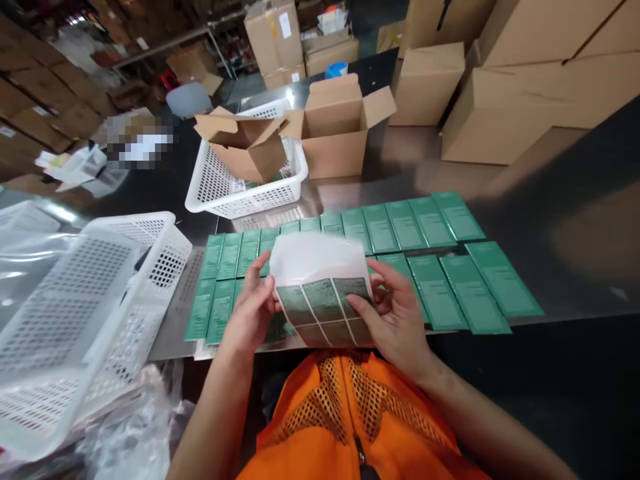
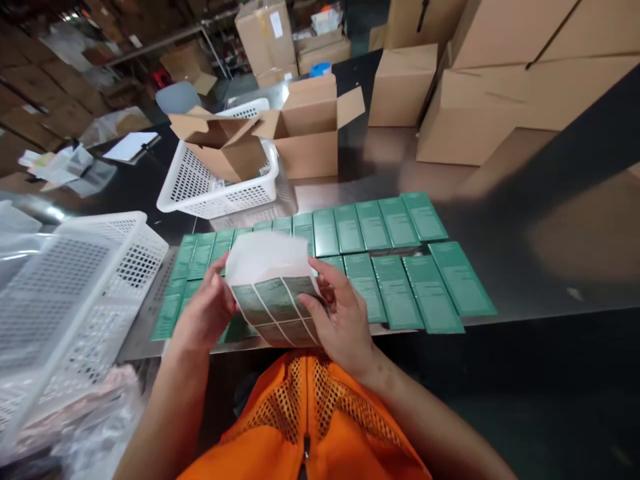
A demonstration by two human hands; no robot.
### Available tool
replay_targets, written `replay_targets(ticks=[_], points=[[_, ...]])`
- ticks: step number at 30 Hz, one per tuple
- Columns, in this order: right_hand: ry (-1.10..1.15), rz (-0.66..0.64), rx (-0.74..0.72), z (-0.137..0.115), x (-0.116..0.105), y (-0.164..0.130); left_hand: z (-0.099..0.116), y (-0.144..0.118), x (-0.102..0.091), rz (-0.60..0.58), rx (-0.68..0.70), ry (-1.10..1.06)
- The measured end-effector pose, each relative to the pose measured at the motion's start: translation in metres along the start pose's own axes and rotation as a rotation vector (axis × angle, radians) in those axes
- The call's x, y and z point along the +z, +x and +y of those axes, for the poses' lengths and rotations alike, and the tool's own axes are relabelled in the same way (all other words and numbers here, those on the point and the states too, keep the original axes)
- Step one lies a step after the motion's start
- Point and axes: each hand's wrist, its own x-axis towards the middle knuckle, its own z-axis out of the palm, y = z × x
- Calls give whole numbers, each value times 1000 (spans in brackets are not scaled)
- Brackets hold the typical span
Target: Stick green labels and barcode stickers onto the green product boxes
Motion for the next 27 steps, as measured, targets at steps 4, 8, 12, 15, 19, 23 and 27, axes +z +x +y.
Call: replay_targets(ticks=[4,8,12,15,19,23,27], points=[[-3,-13,40,-1,10,1,-14,-13,-7,6,149,-23],[-183,-141,-70,-16,6,8,-7,-18,-8,24,290,103],[-318,-222,-90,-31,-10,17,0,-18,-14,22,322,229],[-330,-213,50,-34,-18,17,-1,-18,-21,44,375,350],[-282,-234,208,-35,-24,15,-2,-18,-25,0,358,359],[-215,-266,279,-36,-27,15,1,-19,-25,-16,347,357],[-148,-251,253,-35,-26,14,7,-19,-27,-32,370,508]])
